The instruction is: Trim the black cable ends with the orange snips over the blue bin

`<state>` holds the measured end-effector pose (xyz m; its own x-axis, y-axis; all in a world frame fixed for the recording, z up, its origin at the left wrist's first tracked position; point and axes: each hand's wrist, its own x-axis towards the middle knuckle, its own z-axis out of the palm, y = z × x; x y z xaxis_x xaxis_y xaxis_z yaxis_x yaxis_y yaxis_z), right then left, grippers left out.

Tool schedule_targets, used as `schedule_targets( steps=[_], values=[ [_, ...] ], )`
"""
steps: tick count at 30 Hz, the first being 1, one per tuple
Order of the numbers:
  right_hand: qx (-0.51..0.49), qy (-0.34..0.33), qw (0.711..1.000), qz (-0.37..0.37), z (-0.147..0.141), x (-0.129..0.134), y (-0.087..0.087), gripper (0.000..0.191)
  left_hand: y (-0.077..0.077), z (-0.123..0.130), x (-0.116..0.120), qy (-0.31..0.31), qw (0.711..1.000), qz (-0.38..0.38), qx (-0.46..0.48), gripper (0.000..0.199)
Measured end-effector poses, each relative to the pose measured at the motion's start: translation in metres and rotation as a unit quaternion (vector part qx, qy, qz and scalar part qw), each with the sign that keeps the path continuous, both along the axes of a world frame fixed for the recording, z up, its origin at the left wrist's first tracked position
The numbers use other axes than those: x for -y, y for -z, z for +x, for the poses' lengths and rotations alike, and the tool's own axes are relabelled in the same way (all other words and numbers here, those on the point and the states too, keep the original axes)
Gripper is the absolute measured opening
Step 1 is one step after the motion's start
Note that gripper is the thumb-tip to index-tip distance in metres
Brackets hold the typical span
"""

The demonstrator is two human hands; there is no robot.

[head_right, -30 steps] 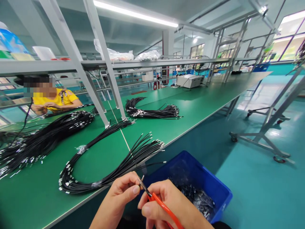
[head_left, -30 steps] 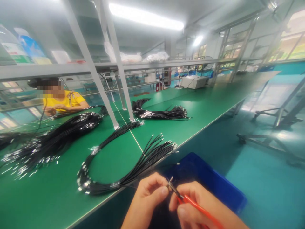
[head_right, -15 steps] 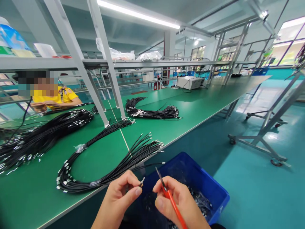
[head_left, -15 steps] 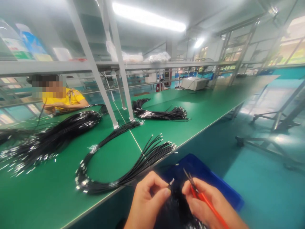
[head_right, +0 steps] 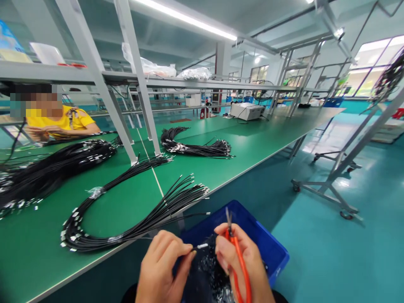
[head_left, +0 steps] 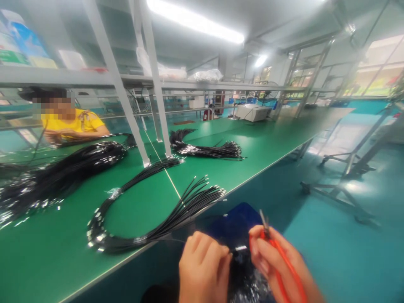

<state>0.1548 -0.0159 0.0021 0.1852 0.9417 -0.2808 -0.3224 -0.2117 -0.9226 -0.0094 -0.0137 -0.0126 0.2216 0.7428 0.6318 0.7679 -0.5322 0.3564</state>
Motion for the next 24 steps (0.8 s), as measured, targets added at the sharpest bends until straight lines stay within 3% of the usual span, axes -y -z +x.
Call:
schedule_targets(
  steps=[3, 4, 5, 7, 9, 12, 16, 19, 22, 24],
  values=[
    [-0.017, 0.036, 0.999, 0.031, 0.001, -0.014, -0.007, 0.033, 0.005, -0.003, -0.004, 0.120, 0.974, -0.166, -0.094, 0.015],
    [-0.017, 0.046, 0.998, 0.037, 0.000, -0.017, -0.010, 0.030, 0.007, -0.007, -0.007, 0.114, 0.966, -0.204, -0.114, 0.017],
    [-0.017, 0.049, 0.998, 0.039, 0.000, -0.020, -0.012, 0.028, 0.009, -0.012, -0.011, 0.067, 0.965, -0.221, -0.127, 0.017],
    [-0.022, 0.044, 0.998, 0.037, -0.001, -0.023, -0.013, 0.027, 0.013, -0.025, -0.022, -0.094, 0.963, -0.208, -0.142, 0.009],
    [-0.038, 0.025, 0.998, 0.036, -0.003, -0.025, -0.009, 0.028, 0.019, -0.037, -0.035, -0.165, 0.955, -0.189, -0.160, 0.014],
    [-0.062, -0.006, 0.997, 0.041, -0.004, -0.025, -0.002, 0.029, 0.030, -0.051, -0.051, -0.189, 0.948, -0.173, -0.191, 0.023],
    [-0.079, -0.005, 0.996, 0.047, 0.000, -0.026, -0.001, 0.032, 0.040, -0.064, -0.058, -0.168, 0.951, -0.167, -0.200, 0.025],
    [-0.088, 0.033, 0.994, 0.062, 0.002, -0.027, -0.001, 0.029, 0.034, -0.073, -0.056, -0.166, 0.956, -0.165, -0.177, 0.018],
    [-0.090, 0.070, 0.991, 0.072, -0.004, -0.028, 0.006, 0.027, 0.016, -0.069, -0.052, -0.171, 0.961, -0.172, -0.134, 0.013],
    [-0.098, 0.083, 0.989, 0.074, -0.010, -0.030, 0.011, 0.027, 0.001, -0.056, -0.048, -0.125, 0.970, -0.189, -0.087, 0.009]
  ],
)
